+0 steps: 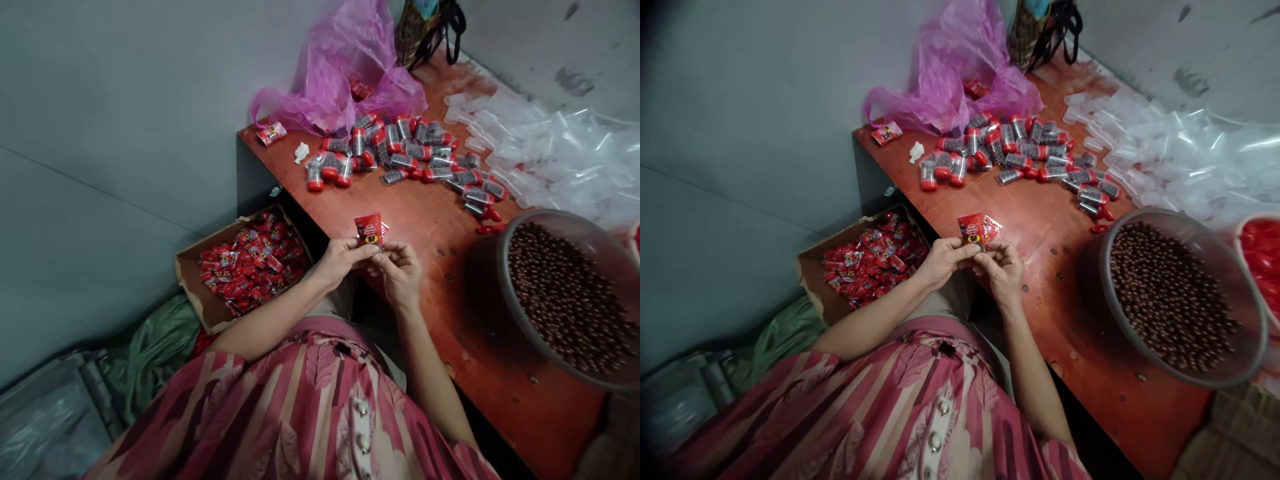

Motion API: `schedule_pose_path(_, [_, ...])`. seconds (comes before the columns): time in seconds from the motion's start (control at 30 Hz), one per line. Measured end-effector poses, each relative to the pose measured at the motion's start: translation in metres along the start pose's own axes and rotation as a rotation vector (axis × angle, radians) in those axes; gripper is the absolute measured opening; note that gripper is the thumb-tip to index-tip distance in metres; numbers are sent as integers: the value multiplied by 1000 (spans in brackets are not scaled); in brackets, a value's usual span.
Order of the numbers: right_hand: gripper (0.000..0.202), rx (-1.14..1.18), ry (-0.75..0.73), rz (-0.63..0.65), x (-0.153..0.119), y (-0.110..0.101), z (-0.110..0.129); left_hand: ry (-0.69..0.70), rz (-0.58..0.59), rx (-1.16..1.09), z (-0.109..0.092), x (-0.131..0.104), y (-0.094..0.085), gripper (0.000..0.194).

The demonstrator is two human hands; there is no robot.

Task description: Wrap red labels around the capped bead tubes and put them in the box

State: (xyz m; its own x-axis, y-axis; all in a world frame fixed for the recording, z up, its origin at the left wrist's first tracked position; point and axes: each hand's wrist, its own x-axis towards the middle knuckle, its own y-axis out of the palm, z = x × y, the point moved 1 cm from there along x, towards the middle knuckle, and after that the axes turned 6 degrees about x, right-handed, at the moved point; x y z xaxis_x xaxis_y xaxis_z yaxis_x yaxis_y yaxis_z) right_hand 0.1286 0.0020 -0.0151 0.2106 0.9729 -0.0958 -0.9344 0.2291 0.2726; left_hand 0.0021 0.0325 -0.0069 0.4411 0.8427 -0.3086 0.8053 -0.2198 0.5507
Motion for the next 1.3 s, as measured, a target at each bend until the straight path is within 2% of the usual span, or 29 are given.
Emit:
schedule_pose_path(0.1, [30,-71,55,49,6,1,6,-58,55,25,-2,-4,-4,32])
schedule_pose_path(0.17, [34,-97,108,135,9,3,12,-49,15,14,-4,-11,-10,32])
schedule_pose_path(0.27, [38,-114,108,171,10,3,22,97,-211,-122,-8,-27,-31,35])
schedule_pose_path(0.33, [31,-133,52,71,9,-3,28,216,-399,-210,-7,-37,-47,46])
schedule_pose_path(0.4, [24,-173,5,-71,9,-10,31,197,-472,-149,-4,-41,-57,57])
schedule_pose_path(0.47, [23,-211,9,-172,9,-17,31,214,-454,113,-2,-35,-56,54])
schedule_pose_path(0.53, [24,-223,28,-212,8,-19,30,365,-360,505,-3,-18,-45,42])
schedule_pose_path(0.6, [23,-217,31,-201,7,-19,27,529,-230,885,-5,5,-31,36])
schedule_pose_path(0.63, [23,-214,29,-187,6,-19,26,564,-200,1038,-5,17,-25,34])
schedule_pose_path(0.73, [21,-210,40,-160,2,-21,23,574,-192,1326,0,47,-15,28])
schedule_pose_path(0.83, [20,-203,53,-148,2,-27,20,583,-219,1396,8,60,-14,21])
schedule_pose_path(0.97, [20,-220,47,-116,10,-28,19,612,-225,1396,14,63,-13,21])
schedule_pose_path(1.13, [20,-245,12,-83,17,-21,22,610,-223,1408,11,62,-10,23])
schedule_pose_path(1.3, [22,-271,-1,-89,9,-18,25,585,-204,1390,9,64,-12,16])
